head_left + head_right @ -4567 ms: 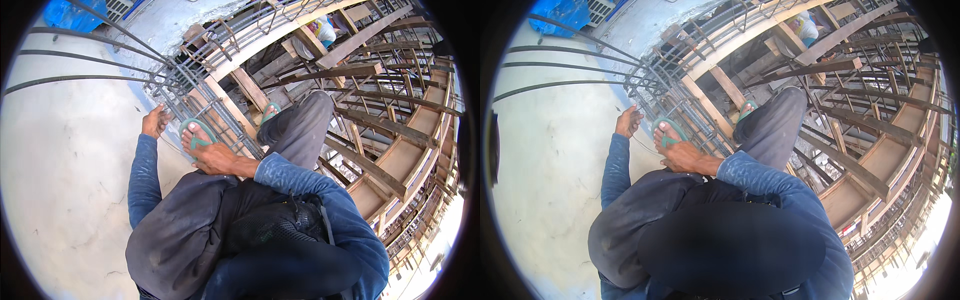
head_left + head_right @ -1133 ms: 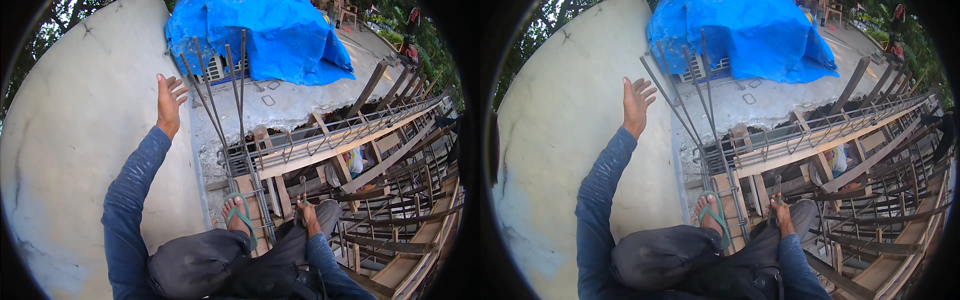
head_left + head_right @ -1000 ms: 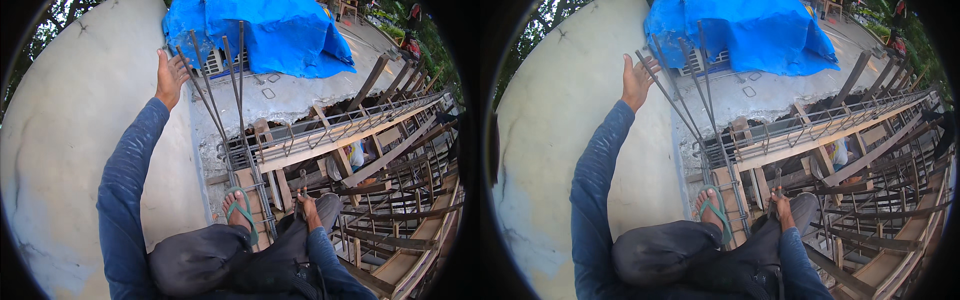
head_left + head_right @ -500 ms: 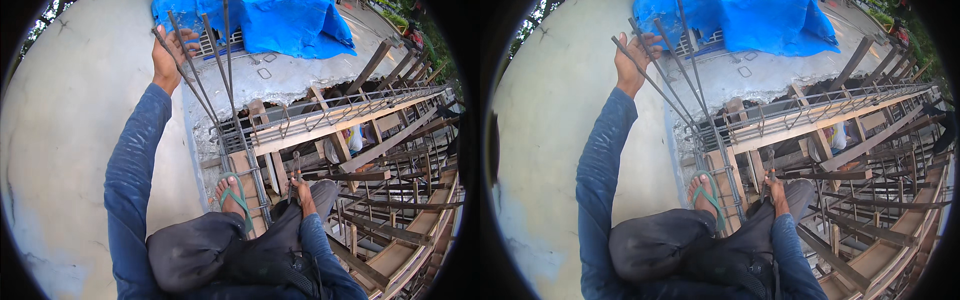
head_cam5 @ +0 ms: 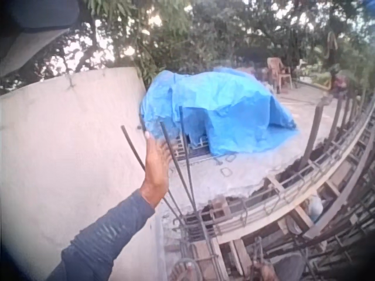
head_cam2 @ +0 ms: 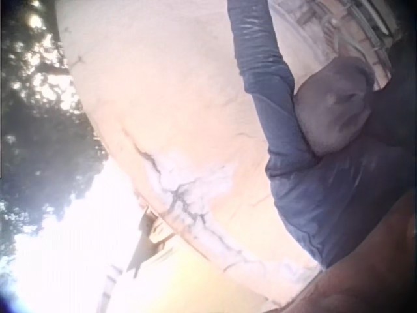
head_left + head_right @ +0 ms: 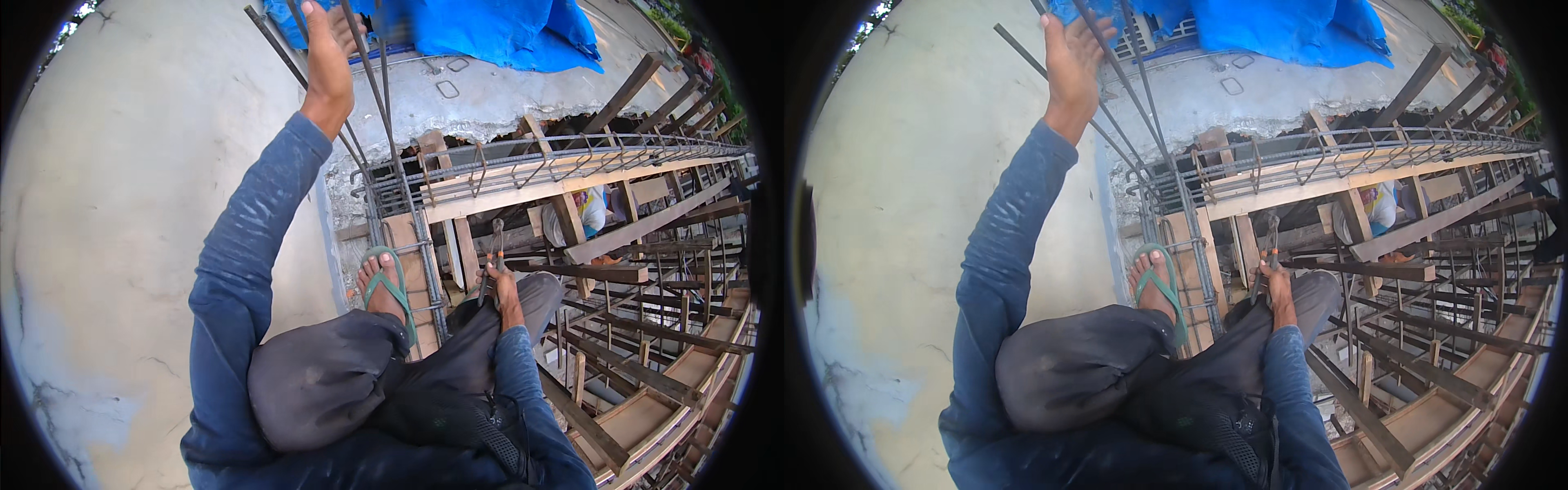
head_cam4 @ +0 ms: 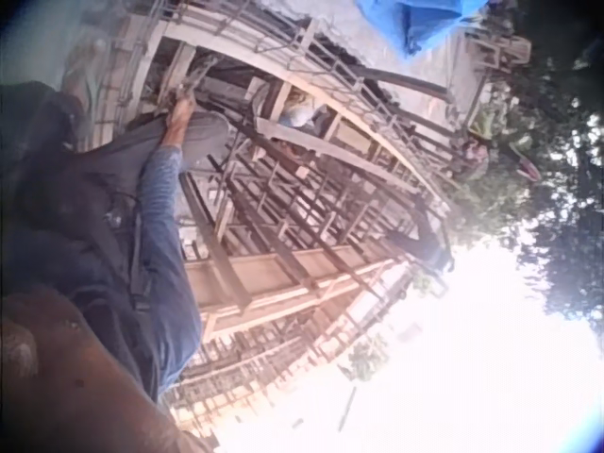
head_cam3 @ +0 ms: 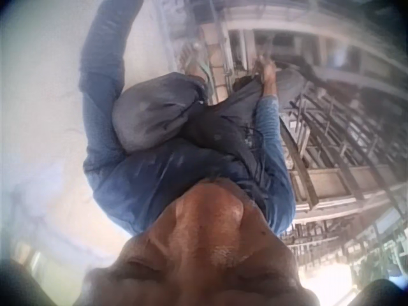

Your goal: The person uses wire and a hook tool to secure horizontal stirrups to vertical reinforcement bars.

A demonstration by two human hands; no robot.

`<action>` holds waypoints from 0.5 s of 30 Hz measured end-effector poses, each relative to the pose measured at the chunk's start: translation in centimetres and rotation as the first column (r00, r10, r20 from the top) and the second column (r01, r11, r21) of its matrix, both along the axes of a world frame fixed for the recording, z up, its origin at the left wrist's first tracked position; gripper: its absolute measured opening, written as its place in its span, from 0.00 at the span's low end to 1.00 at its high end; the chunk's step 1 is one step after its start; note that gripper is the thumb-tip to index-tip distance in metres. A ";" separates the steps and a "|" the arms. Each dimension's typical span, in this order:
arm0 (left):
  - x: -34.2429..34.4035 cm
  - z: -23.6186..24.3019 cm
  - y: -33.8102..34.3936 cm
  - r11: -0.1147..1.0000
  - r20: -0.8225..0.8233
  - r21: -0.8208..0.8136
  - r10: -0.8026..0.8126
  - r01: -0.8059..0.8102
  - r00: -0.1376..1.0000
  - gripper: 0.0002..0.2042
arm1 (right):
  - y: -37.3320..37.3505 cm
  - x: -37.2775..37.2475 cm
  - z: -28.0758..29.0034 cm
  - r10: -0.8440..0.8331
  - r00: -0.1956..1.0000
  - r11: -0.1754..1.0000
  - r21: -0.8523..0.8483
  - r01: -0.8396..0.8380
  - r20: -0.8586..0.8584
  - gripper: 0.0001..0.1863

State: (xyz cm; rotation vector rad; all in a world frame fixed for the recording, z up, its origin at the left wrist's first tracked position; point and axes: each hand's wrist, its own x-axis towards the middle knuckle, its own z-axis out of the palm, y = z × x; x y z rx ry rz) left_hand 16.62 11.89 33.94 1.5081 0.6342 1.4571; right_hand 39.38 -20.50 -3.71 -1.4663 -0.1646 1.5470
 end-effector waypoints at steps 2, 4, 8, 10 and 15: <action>-0.1 0.3 2.9 0.930 0.130 -0.296 -0.186 0.217 0.974 0.33 | 0.1 0.2 -0.3 0.032 0.999 0.999 -0.005 -0.031 0.043 0.10; 0.8 1.3 4.6 0.817 0.156 -0.470 -0.296 0.334 0.942 0.31 | -0.1 0.3 0.1 0.057 0.997 0.998 -0.012 -0.056 0.059 0.09; 2.7 2.1 7.3 0.855 0.059 -0.385 -0.353 0.347 0.934 0.29 | -0.9 0.8 0.3 0.087 0.993 0.996 -0.030 -0.085 0.073 0.14; 3.8 1.3 7.1 0.931 0.039 -0.324 -0.161 0.165 0.986 0.29 | -0.9 1.1 0.3 0.102 0.992 0.995 -0.025 -0.101 0.076 0.17; 5.8 1.4 5.5 0.853 -0.084 0.066 0.522 -0.518 0.849 0.30 | -1.5 0.4 1.4 0.032 0.994 0.999 -0.039 -0.028 0.106 0.08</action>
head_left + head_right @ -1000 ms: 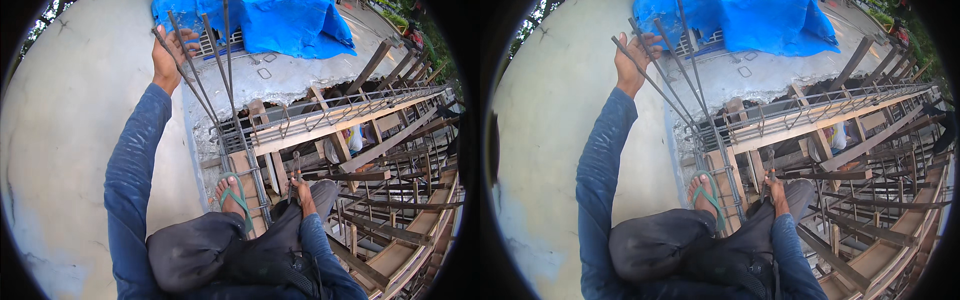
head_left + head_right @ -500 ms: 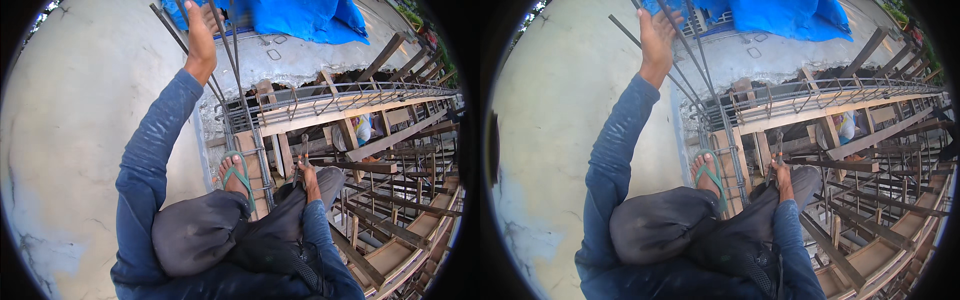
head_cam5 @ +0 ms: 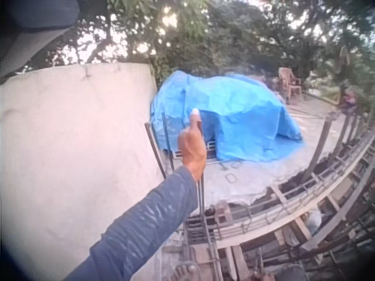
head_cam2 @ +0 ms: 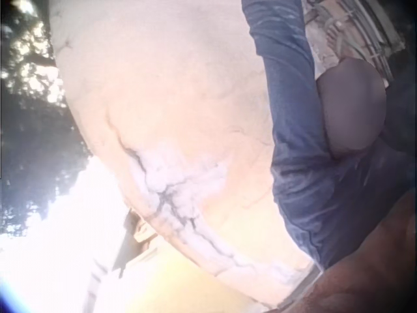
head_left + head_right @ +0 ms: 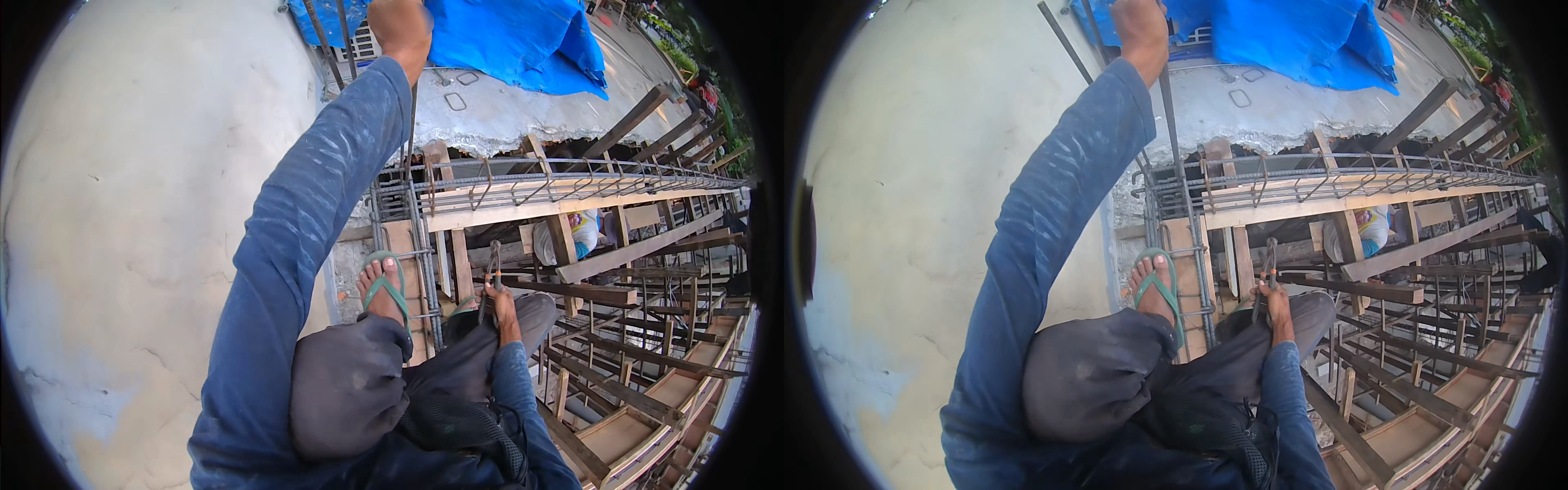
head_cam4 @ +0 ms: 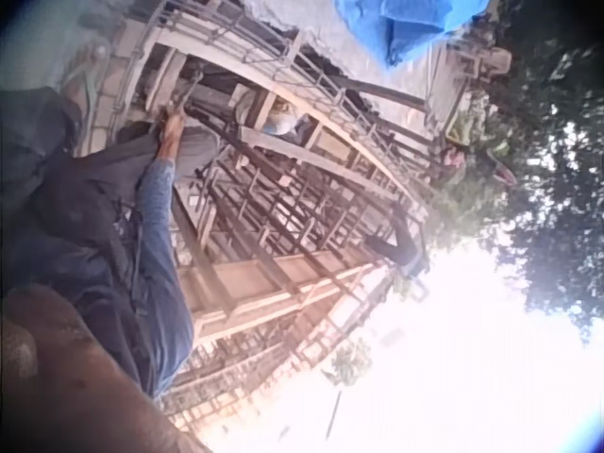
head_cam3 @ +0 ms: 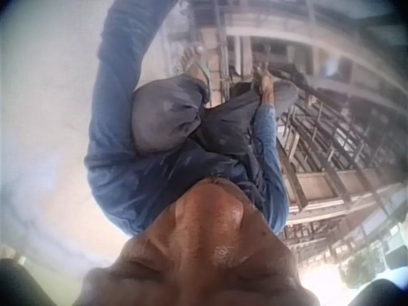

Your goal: The person uses wire and a hook tool to secure horizontal stirrups to vertical reinforcement bars.

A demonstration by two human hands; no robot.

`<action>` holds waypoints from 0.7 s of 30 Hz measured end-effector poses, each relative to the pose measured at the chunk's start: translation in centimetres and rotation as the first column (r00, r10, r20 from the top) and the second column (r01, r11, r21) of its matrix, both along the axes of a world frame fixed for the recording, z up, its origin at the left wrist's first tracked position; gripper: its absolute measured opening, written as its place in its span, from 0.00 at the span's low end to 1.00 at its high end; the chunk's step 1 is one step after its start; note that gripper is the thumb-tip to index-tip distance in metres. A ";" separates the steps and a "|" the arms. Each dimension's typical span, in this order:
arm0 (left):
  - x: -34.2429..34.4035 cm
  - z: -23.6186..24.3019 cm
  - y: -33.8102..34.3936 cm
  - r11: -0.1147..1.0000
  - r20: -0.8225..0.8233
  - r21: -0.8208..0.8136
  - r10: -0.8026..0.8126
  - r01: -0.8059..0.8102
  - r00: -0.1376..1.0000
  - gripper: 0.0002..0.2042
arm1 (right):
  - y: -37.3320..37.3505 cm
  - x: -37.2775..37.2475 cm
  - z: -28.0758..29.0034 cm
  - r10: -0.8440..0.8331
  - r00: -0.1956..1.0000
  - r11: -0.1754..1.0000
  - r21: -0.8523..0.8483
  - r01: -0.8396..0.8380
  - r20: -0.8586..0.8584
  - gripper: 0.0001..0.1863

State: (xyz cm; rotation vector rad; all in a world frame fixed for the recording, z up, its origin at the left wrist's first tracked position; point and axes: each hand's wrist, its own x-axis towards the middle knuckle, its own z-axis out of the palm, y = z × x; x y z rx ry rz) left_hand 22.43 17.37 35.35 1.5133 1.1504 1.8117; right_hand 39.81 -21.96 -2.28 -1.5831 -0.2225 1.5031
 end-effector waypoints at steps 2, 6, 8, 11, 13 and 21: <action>0.0 0.1 0.2 0.986 0.105 -0.068 -0.143 0.150 0.984 0.31 | -0.3 0.2 -0.3 -0.004 1.000 1.000 0.012 0.004 0.013 0.09; -2.1 0.0 1.7 0.692 0.423 -0.116 -0.614 0.712 0.666 0.34 | -0.5 0.8 -0.6 0.023 0.998 1.000 0.004 -0.023 0.063 0.10; -0.7 -0.3 1.4 0.748 0.380 -0.166 -0.553 0.643 0.741 0.34 | -0.4 0.8 -0.6 0.018 0.998 1.000 0.005 -0.018 0.059 0.10; 1.3 0.6 0.1 0.960 -0.128 -0.229 0.137 -0.163 0.982 0.36 | 0.0 0.5 -0.9 0.032 0.999 0.999 0.010 -0.032 0.042 0.10; -0.4 -0.4 1.9 0.975 0.018 -0.204 -0.080 0.082 0.997 0.36 | 0.5 -0.1 -1.2 0.056 0.998 0.998 0.017 -0.057 0.025 0.13; -4.8 -3.8 -7.8 0.831 0.008 -0.049 -0.554 0.554 0.832 0.35 | 0.7 0.5 1.6 0.282 0.872 0.909 0.178 -0.376 0.400 0.17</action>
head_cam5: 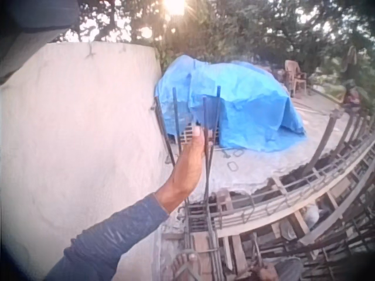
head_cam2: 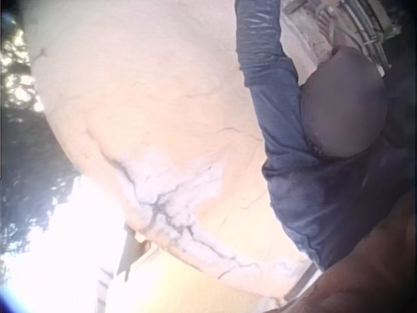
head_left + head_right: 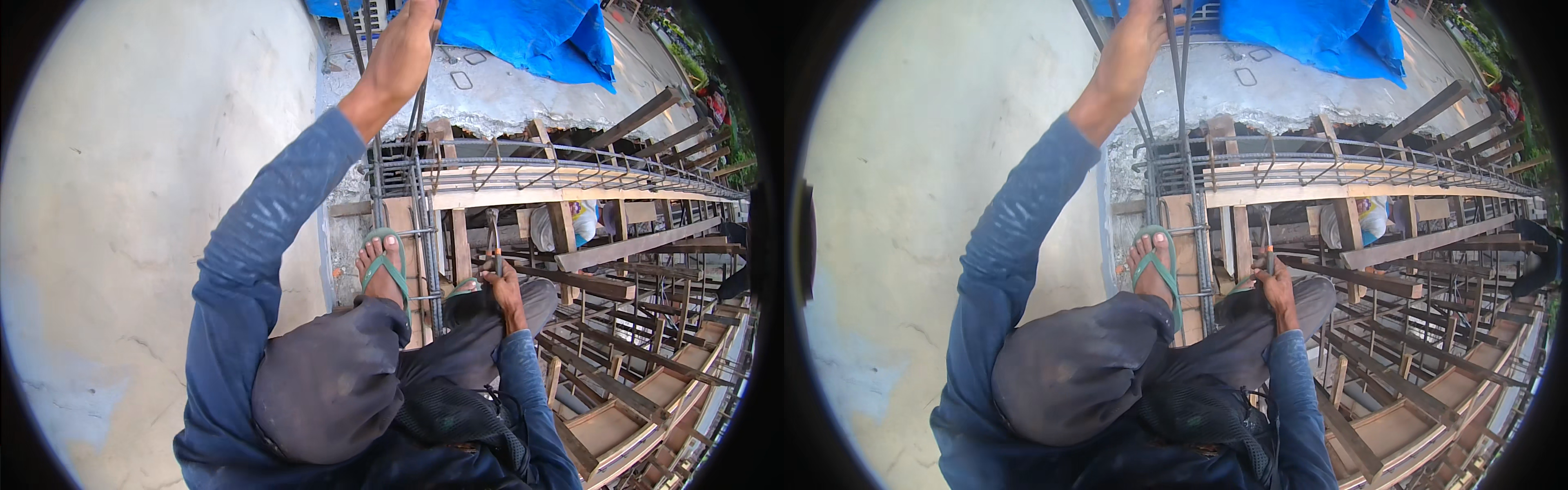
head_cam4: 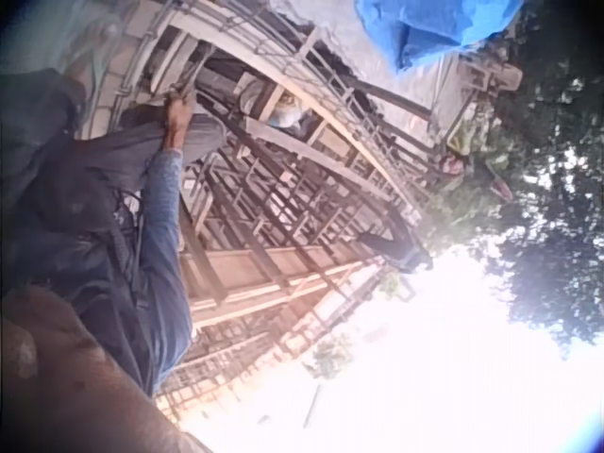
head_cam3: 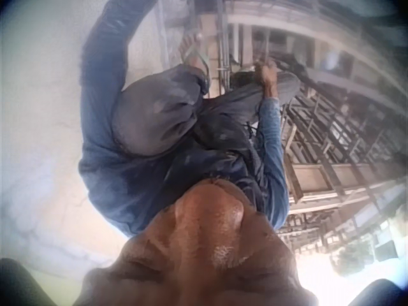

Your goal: The person uses wire and a hook tool to secure horizontal stirrups to vertical reinforcement bars.

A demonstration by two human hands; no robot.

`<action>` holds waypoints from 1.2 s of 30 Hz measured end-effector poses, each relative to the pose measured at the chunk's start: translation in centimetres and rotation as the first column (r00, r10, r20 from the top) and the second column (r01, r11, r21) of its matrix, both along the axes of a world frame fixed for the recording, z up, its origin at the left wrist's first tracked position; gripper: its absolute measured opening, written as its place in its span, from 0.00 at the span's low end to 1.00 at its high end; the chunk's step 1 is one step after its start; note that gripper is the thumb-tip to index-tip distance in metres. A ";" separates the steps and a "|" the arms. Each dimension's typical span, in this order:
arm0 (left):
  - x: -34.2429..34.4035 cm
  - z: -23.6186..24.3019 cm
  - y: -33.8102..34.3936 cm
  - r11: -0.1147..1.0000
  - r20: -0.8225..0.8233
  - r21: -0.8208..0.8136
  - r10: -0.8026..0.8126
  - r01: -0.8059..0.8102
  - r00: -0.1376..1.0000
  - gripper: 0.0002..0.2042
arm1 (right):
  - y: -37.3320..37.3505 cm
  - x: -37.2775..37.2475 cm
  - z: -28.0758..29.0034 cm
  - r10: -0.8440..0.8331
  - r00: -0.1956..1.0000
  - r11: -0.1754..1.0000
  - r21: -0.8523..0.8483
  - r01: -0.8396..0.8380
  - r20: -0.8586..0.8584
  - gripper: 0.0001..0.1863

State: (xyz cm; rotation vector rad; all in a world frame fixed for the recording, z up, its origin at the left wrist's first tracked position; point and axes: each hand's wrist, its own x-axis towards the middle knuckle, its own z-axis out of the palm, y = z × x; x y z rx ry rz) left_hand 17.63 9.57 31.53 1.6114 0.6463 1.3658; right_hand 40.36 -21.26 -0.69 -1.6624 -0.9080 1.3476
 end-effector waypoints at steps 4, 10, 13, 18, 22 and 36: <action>-8.7 -3.7 -5.9 0.990 -0.479 0.029 0.137 -0.141 0.867 0.22 | 4.8 -1.1 8.7 0.270 0.641 0.915 0.016 -0.403 0.718 0.21; -16.9 -21.2 -7.0 0.709 -0.635 -0.503 0.085 -0.494 0.768 0.25 | 14.9 -6.5 15.1 0.368 -0.047 0.660 -0.296 -0.690 0.929 0.17; -14.9 -24.1 -9.1 0.588 -0.435 -0.733 -0.017 -0.343 0.900 0.25 | 17.9 -7.8 14.8 0.065 -0.277 0.531 -0.268 -0.804 0.959 0.16; -13.9 -25.3 -11.9 0.576 -0.259 -0.786 0.023 -0.225 0.966 0.17 | 21.1 -11.5 14.7 -0.122 -0.482 0.390 -0.405 -0.827 0.868 0.21; -14.3 -24.1 -13.2 0.517 -0.193 -0.833 0.064 -0.198 0.979 0.17 | 22.5 -13.1 14.8 -0.200 -0.576 0.328 -0.500 -0.801 0.792 0.24; -12.5 -23.0 -14.7 0.525 -0.151 -0.831 0.103 -0.183 0.983 0.17 | 23.1 -14.3 14.7 0.091 -0.499 0.301 -0.501 -0.811 0.862 0.15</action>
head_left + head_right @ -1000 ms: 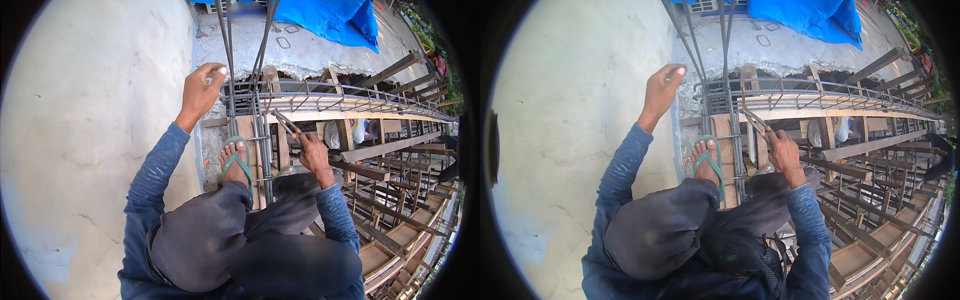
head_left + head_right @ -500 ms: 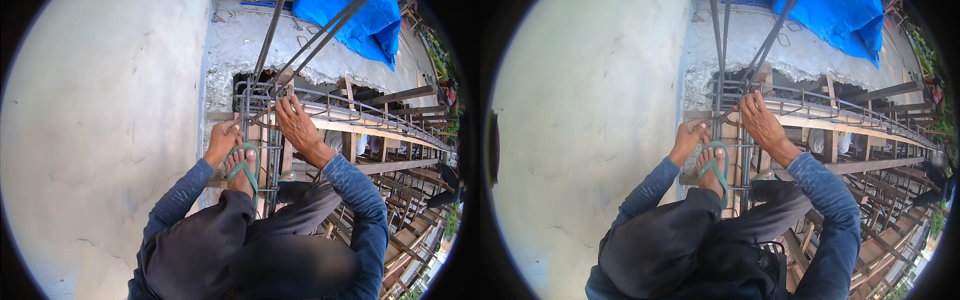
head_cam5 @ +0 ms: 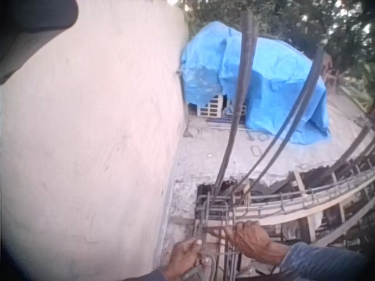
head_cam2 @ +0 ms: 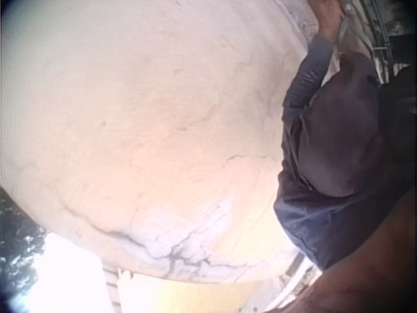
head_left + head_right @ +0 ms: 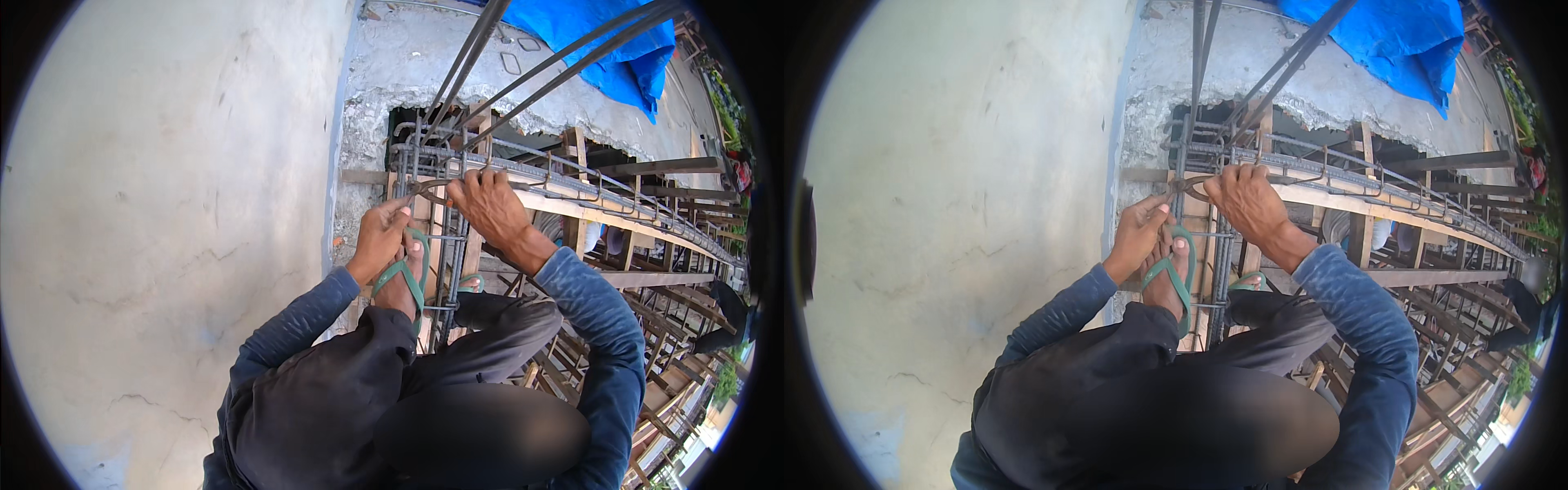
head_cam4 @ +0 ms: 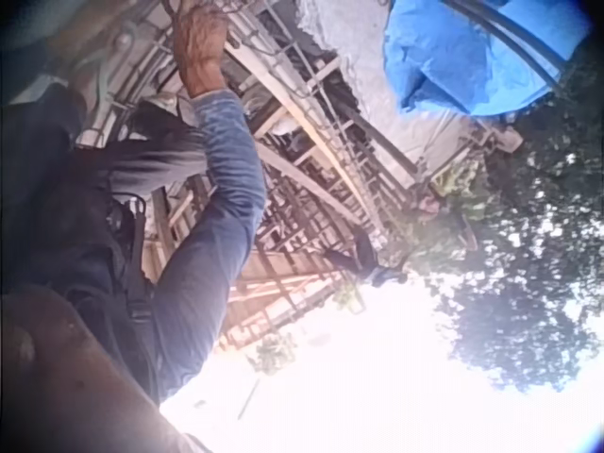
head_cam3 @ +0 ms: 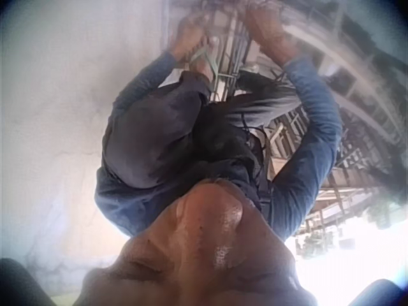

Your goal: The person uses wire and a hook tool to secure horizontal stirrups to vertical reinforcement bars.

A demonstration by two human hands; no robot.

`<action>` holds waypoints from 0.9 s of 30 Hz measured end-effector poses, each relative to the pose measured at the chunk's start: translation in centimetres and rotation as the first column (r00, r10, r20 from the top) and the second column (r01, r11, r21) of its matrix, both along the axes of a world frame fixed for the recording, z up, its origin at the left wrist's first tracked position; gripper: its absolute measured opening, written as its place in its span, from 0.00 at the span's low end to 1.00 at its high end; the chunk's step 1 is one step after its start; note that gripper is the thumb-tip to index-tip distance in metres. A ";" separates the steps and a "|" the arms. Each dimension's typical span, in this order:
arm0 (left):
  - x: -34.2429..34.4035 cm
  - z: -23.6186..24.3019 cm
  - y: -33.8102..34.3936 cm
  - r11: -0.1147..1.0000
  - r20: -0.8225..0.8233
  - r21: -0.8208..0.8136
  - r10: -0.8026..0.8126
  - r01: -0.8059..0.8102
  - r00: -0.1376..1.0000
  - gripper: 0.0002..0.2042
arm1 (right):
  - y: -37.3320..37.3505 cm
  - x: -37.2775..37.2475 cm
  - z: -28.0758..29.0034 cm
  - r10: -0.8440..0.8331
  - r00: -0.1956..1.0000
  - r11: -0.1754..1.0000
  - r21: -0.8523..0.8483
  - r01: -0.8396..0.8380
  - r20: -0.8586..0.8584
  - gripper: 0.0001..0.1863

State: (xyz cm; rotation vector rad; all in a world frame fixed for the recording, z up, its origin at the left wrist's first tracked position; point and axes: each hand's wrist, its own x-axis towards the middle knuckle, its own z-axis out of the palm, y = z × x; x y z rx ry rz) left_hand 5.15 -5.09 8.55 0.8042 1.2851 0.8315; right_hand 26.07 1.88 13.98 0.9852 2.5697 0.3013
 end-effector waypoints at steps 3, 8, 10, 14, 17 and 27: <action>0.4 -2.4 -0.5 0.941 -0.129 0.337 0.024 0.021 0.991 0.18 | -0.9 -0.1 0.0 -0.210 0.975 0.953 -0.235 0.190 -0.065 0.16; 0.2 -3.6 0.2 0.895 -0.222 0.446 0.088 0.021 0.971 0.18 | 1.8 -1.0 1.7 -0.202 0.979 0.905 -0.384 0.182 -0.013 0.14; 0.1 -3.7 1.1 0.881 -0.251 0.473 0.135 0.000 0.959 0.19 | 2.4 -2.1 2.9 -0.131 0.991 0.898 -0.426 0.109 -0.024 0.09; 0.5 -4.4 3.0 0.949 0.106 0.250 0.168 -0.190 0.980 0.24 | 2.9 -3.7 3.6 -0.125 0.991 0.906 -0.400 0.137 0.055 0.07; 0.3 -5.4 4.3 0.975 0.247 0.118 0.155 -0.189 0.956 0.27 | 4.5 -3.9 3.9 -0.186 0.982 0.850 -0.497 0.173 0.025 0.06; 3.0 -4.7 5.3 0.684 -0.643 0.468 -0.171 0.560 0.746 0.45 | 4.1 2.0 -0.4 -0.587 0.810 0.359 -0.894 0.267 0.005 0.12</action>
